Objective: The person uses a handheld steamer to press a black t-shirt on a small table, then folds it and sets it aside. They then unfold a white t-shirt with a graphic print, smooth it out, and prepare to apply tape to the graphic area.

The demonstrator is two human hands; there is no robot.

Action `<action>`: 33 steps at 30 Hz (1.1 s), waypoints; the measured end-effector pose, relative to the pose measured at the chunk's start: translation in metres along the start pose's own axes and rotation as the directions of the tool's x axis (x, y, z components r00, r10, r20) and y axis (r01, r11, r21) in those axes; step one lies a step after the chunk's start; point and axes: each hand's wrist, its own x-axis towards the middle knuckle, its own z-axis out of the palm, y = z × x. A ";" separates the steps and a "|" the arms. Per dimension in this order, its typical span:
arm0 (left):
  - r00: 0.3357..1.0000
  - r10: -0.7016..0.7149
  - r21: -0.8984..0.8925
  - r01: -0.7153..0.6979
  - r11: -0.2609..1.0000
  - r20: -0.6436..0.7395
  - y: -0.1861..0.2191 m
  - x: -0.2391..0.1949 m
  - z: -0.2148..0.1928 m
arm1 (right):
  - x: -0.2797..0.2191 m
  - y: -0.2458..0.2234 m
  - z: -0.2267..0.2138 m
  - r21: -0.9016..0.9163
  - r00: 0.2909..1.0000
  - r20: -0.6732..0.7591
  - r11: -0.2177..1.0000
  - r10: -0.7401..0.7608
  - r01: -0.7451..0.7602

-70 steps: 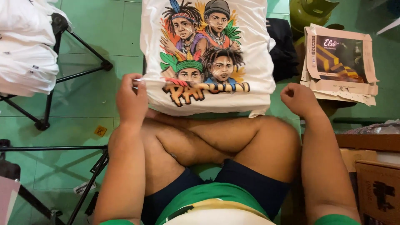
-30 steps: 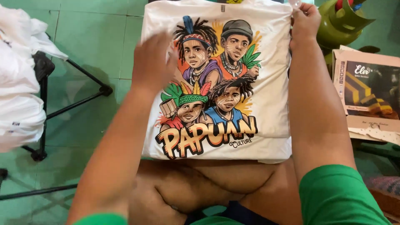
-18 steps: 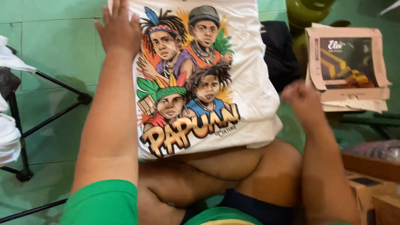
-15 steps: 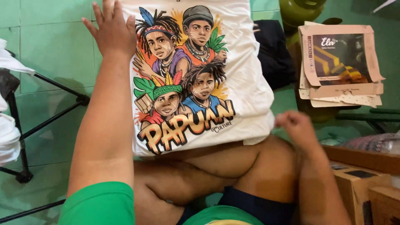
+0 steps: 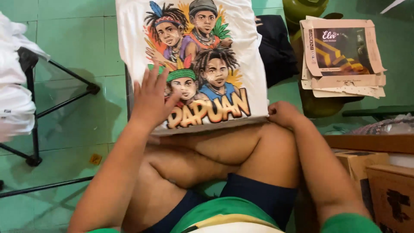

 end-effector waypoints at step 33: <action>0.831 -0.540 -0.096 0.553 0.828 0.133 -0.029 -0.110 -0.058 | -0.094 -0.095 -0.047 -0.055 0.711 -0.630 0.931 -0.313 0.361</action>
